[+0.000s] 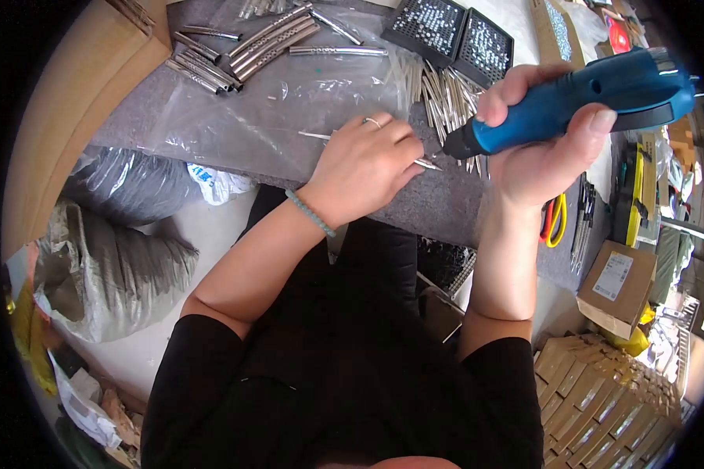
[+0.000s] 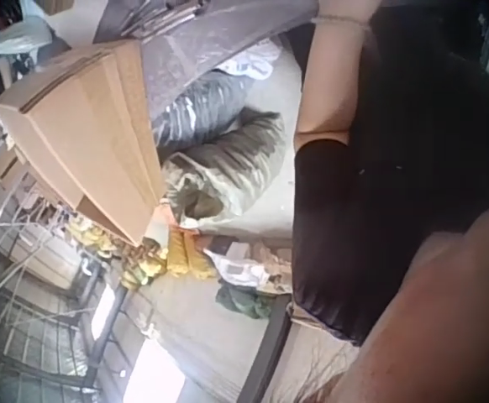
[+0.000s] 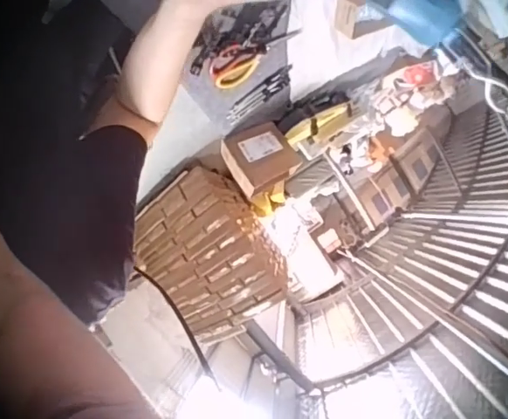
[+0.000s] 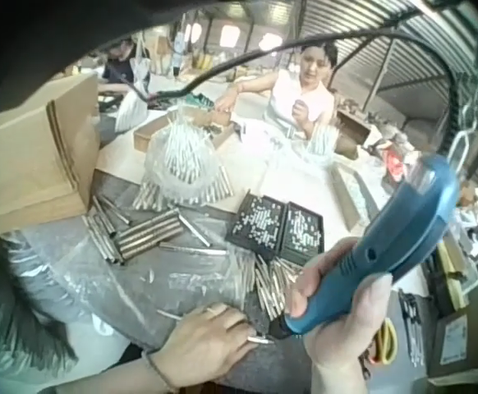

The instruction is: Assembling hardware components by inserting metal pins into tubes and securing them with an electric screwdriver.

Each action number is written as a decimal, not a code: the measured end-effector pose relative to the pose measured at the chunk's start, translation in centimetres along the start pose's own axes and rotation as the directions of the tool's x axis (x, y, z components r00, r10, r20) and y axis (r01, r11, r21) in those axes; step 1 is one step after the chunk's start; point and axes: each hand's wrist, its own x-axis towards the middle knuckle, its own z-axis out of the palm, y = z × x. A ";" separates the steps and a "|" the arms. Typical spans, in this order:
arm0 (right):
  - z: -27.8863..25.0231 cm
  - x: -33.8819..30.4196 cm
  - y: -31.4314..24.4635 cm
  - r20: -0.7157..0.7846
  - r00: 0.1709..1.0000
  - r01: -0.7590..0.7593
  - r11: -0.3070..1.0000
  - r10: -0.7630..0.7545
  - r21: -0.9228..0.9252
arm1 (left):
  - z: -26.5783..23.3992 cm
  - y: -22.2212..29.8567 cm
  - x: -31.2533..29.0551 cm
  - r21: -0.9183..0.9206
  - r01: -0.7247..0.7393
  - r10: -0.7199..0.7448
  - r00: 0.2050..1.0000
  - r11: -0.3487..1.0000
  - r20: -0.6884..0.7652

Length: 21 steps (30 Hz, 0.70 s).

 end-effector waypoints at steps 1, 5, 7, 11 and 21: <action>-0.3 -0.5 0.2 0.019 1.000 0.015 1.000 -0.015 -0.019 | 0.0 0.0 0.0 -0.005 -0.001 0.001 1.000 1.000 0.003; -1.0 -1.5 0.6 0.005 1.000 -0.012 1.000 0.012 -0.009 | 0.0 0.2 0.0 0.008 0.001 -0.001 1.000 1.000 0.005; -0.9 -1.6 0.6 -0.003 1.000 -0.006 1.000 0.006 -0.001 | 0.0 0.2 -0.1 0.009 0.006 -0.006 1.000 1.000 0.016; -1.0 -1.7 0.6 -0.005 0.999 -0.046 0.992 0.046 -0.116 | 0.1 0.2 0.0 0.010 0.013 -0.014 1.000 1.000 0.019; -1.1 -1.9 1.3 -0.014 1.000 -0.014 0.999 0.015 0.049 | 0.1 0.2 0.1 0.005 0.012 -0.012 1.000 1.000 0.014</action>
